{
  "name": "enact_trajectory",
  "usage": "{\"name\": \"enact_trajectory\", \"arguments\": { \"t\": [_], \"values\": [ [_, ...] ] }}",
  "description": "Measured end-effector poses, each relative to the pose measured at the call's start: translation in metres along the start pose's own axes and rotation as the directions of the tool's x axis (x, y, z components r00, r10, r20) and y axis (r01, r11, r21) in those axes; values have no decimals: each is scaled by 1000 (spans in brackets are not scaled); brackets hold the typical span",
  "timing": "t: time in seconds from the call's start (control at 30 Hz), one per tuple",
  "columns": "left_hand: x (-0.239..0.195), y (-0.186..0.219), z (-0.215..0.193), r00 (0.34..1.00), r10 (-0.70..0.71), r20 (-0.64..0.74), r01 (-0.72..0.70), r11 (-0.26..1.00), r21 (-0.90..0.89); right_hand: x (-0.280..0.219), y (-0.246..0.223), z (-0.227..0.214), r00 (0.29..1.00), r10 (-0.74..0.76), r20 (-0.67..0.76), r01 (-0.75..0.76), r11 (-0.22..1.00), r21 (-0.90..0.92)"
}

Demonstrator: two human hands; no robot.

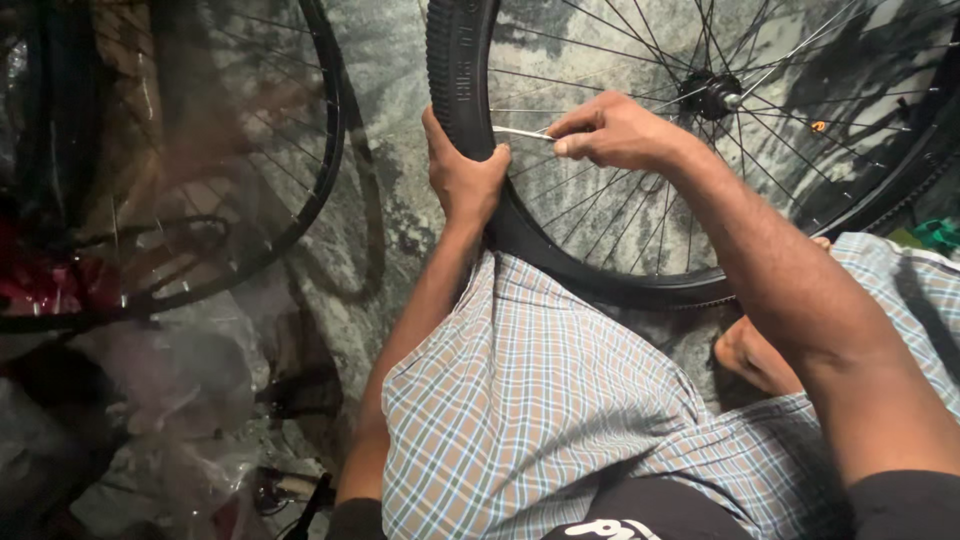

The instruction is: The person removes the old inner tube from a bicycle tire, opens a new inner tube package, and installs the new inner tube into the tire. The person then begins to seat the tire bead onto the rim.

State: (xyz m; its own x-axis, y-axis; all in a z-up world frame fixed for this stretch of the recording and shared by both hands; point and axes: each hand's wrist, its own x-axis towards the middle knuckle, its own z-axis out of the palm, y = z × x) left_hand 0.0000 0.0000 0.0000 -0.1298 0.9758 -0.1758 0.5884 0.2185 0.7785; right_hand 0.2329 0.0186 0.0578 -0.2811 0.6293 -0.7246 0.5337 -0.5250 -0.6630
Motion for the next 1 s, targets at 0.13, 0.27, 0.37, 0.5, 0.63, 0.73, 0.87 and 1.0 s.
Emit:
{"name": "enact_trajectory", "arguments": {
  "t": [0.13,0.27,0.37,0.5,0.63,0.73,0.87,1.0],
  "values": [
    [0,3,0,999,-40,-4,39,999,-17,15,9,0,940,-339,-39,331,934,-134],
    [7,3,2,1000,2,-28,-2,1000,-7,10,6,21,989,-111,94,78,951,299],
    [0,2,-1,999,-47,2,47,999,-15,18,-5,42,991,-13,131,-40,918,394],
    [2,5,-5,998,-64,25,66,995,-69,38,-11,19,973,-32,230,-34,961,276],
    [-2,-2,-2,997,-69,17,69,997,-27,24,11,-4,965,-28,262,-71,930,362],
    [6,2,-2,999,-39,5,39,999,-38,21,8,-21,965,-46,259,-106,834,542],
    [1,3,-8,998,-52,23,53,997,-51,28,0,-21,971,-50,233,-50,913,405],
    [-4,8,-14,996,-55,66,62,991,-117,26,-19,-15,967,-25,254,-71,930,362]
  ]
}}
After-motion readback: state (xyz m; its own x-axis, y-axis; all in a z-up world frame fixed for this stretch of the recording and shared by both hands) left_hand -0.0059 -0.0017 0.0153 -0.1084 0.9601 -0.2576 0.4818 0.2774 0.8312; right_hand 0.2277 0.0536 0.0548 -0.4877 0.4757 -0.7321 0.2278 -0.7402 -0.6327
